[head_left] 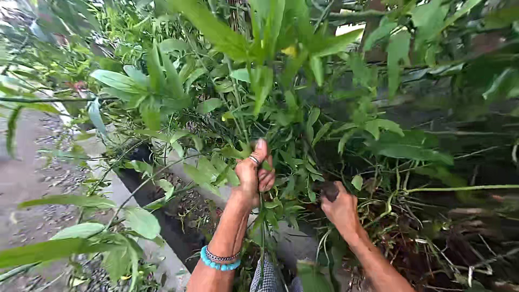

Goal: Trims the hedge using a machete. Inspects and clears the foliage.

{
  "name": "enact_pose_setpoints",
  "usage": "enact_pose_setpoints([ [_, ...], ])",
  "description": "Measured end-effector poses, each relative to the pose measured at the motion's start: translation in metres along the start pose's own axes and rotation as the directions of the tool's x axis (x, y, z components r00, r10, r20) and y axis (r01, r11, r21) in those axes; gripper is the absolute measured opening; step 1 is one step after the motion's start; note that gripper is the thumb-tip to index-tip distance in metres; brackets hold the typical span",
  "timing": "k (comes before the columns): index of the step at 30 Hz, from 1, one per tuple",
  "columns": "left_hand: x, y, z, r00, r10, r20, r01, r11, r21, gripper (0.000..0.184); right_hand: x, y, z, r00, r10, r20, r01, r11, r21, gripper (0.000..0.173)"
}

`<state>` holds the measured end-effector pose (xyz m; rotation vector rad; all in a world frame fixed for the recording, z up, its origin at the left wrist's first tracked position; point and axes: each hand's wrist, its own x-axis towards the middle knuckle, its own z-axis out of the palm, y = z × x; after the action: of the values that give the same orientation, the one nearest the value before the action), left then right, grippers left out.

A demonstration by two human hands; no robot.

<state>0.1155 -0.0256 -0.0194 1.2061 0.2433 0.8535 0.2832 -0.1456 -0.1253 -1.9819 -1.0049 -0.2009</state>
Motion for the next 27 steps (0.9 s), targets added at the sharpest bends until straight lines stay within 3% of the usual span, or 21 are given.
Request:
enact_pose_setpoints([
  [7, 0.007, 0.006, 0.017, 0.978, 0.206, -0.034, -0.205, 0.978, 0.023, 0.05, 0.075, -0.044, 0.001, 0.99, -0.069, 0.123, 0.067, 0.998, 0.019, 0.04],
  [11, 0.007, -0.04, 0.029, 0.994, 0.089, -0.062, -0.086, 0.995, 0.043, 0.043, 0.096, -0.084, -0.009, 0.989, -0.139, 0.049, 0.136, 0.988, 0.067, 0.036],
  [13, 0.005, -0.041, 0.03, 0.999, 0.042, -0.021, -0.041, 0.997, 0.058, 0.045, 0.103, -0.103, -0.026, 0.984, -0.181, 0.008, 0.18, 0.983, 0.041, 0.036],
  [17, -0.001, -0.016, -0.003, 0.996, 0.088, -0.031, -0.087, 0.995, 0.039, 0.049, 0.093, -0.084, -0.015, 0.983, -0.183, 0.032, 0.182, 0.983, 0.015, 0.035],
  [23, -0.002, 0.008, -0.019, 0.996, 0.055, 0.066, -0.051, 0.997, -0.064, 0.056, -0.005, 0.022, 0.027, 0.988, -0.105, -0.11, 0.106, 0.994, 0.002, 0.031],
  [25, -0.003, -0.007, -0.007, 0.995, 0.014, 0.101, 0.0, 0.99, -0.139, 0.054, -0.015, 0.023, 0.019, 0.988, -0.075, -0.134, 0.073, 0.997, -0.02, 0.03],
  [27, -0.003, -0.014, 0.002, 0.994, 0.043, 0.103, -0.025, 0.985, -0.172, 0.051, 0.002, 0.003, 0.005, 0.997, -0.038, -0.067, 0.038, 0.999, 0.0, 0.029],
])
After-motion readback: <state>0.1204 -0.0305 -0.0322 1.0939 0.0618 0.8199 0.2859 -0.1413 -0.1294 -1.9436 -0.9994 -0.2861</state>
